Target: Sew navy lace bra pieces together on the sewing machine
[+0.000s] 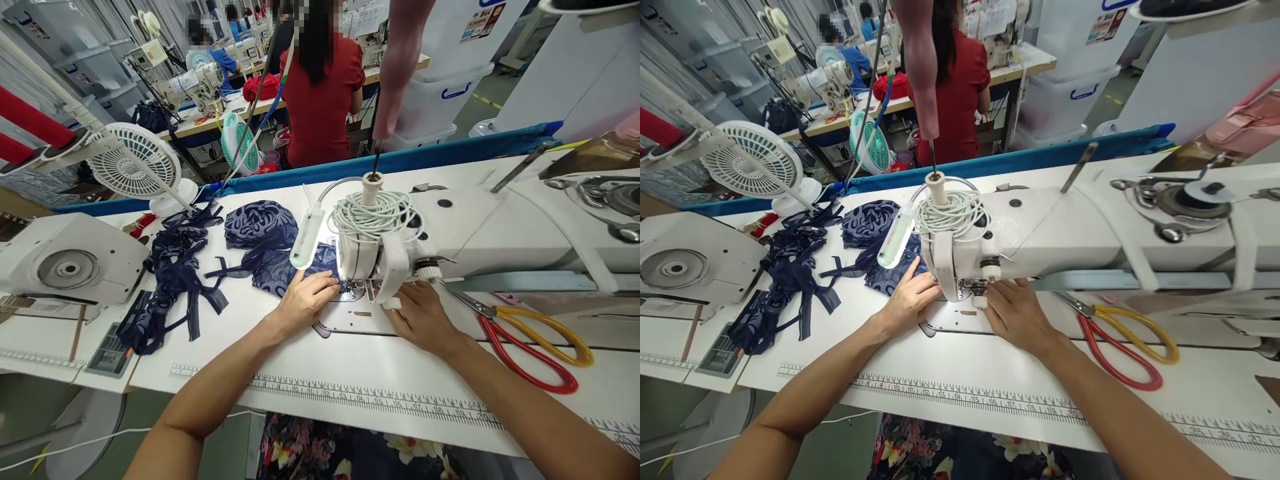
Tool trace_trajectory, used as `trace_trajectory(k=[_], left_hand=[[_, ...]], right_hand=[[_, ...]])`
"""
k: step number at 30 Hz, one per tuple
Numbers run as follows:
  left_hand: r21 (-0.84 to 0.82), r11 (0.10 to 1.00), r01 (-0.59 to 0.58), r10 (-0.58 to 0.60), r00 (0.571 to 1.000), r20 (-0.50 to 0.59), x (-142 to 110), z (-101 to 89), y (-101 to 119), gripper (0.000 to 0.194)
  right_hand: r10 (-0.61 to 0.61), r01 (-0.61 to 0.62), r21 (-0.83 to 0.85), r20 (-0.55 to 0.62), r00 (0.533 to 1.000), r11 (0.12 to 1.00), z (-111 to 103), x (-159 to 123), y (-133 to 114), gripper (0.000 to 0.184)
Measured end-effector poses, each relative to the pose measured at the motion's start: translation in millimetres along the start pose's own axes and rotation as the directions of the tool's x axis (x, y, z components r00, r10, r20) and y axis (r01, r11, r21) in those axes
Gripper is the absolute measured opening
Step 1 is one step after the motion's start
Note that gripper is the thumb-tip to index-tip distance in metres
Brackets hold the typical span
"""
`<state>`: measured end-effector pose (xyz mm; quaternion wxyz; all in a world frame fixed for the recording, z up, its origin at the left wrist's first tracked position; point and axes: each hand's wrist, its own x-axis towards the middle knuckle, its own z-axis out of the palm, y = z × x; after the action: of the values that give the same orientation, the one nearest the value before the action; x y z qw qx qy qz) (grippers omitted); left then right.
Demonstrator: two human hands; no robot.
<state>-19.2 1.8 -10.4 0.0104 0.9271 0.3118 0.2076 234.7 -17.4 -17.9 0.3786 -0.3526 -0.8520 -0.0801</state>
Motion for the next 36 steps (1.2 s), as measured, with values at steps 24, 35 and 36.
trace_trajectory(k=[24,35,36], left_hand=[[-0.096,0.929,0.357,-0.365,0.928,-0.080,-72,-24.0,57,0.016],[-0.163,0.908,0.387,-0.408,0.903,-0.130,-88,-18.2,73,0.013],[-0.145,0.917,0.373,-0.391,0.911,-0.129,-90,-17.2,74,0.014]], right_hand=[[-0.192,0.194,-0.019,0.059,0.980,0.981,7,0,-18,0.014],[-0.299,0.277,0.135,0.186,0.936,0.951,19,17,-58,0.021],[-0.274,0.251,0.138,0.187,0.943,0.958,16,14,-59,0.020]])
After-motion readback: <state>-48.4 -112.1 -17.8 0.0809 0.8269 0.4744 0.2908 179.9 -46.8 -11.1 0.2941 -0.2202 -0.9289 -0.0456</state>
